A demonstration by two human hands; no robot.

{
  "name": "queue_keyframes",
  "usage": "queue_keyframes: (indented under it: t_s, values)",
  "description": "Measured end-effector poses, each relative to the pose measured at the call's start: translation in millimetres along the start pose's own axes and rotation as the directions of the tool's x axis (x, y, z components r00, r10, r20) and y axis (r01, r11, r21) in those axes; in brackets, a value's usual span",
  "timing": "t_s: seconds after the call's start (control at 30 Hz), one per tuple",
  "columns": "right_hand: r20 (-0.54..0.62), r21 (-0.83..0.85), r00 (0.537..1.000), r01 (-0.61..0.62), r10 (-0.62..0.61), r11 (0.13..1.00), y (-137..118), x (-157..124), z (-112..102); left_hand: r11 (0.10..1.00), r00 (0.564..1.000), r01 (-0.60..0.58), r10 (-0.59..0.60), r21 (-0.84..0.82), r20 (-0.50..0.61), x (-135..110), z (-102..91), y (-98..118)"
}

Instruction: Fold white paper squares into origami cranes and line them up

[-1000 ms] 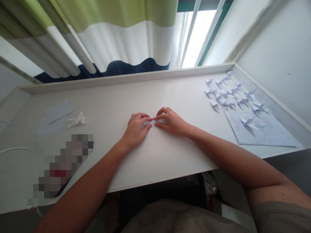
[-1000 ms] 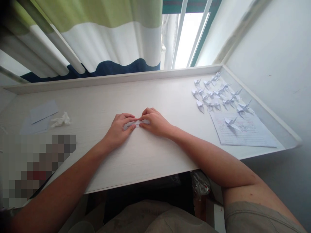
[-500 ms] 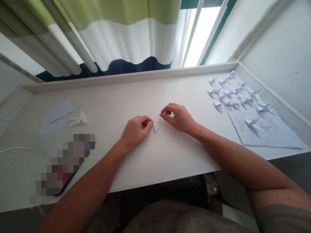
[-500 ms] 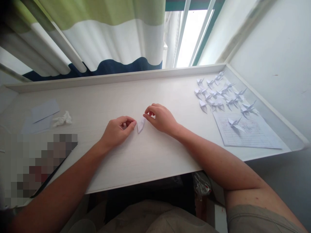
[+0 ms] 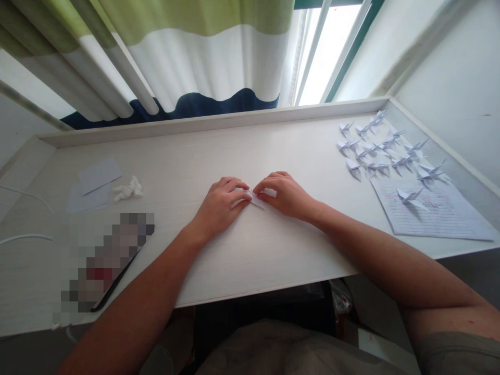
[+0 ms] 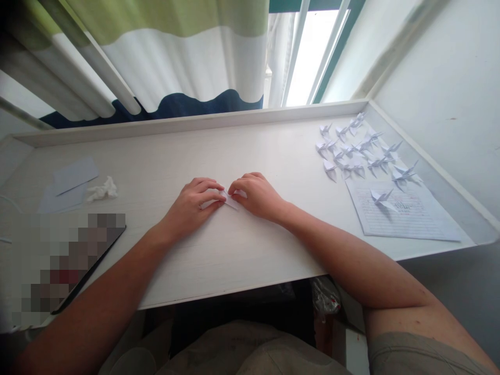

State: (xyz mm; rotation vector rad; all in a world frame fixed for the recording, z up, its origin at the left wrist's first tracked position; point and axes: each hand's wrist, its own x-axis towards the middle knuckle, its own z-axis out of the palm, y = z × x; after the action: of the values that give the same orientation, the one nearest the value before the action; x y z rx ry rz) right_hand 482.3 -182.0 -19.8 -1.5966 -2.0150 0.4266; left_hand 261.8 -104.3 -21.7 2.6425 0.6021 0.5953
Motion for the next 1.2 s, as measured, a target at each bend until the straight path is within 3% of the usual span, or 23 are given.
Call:
queue_keyframes:
  t_s: [0.23, 0.4, 0.63, 0.93, 1.2]
  values:
    - [0.096, -0.026, 0.982, 0.166, -0.163, 0.986, -2, -6, -9, 0.999, 0.998, 0.010, -0.007, -0.049, 0.064, 0, -3.1, 5]
    - [0.134, -0.057, 0.970, 0.213, -0.204, 0.975, 4, -6, -12, 0.992, 0.998, 0.034, -0.027, -0.121, 0.063, -4, -4.6, 5]
    - [0.172, -0.050, 0.946, 0.287, -0.274, 0.957, 3, -7, -13, 0.995, 0.996, -0.048, 0.054, -0.084, 0.071, -2, -3.1, 3]
    - [0.171, -0.063, 0.964, 0.217, -0.203, 0.974, 3, -6, -15, 0.991, 0.989, -0.099, 0.107, -0.088, 0.103, -1, -3.1, 1]
    - [0.164, -0.137, 0.953, 0.278, -0.255, 0.951, 1, -7, -13, 0.986, 0.976, -0.161, 0.167, -0.050, 0.137, 2, -6.3, 0]
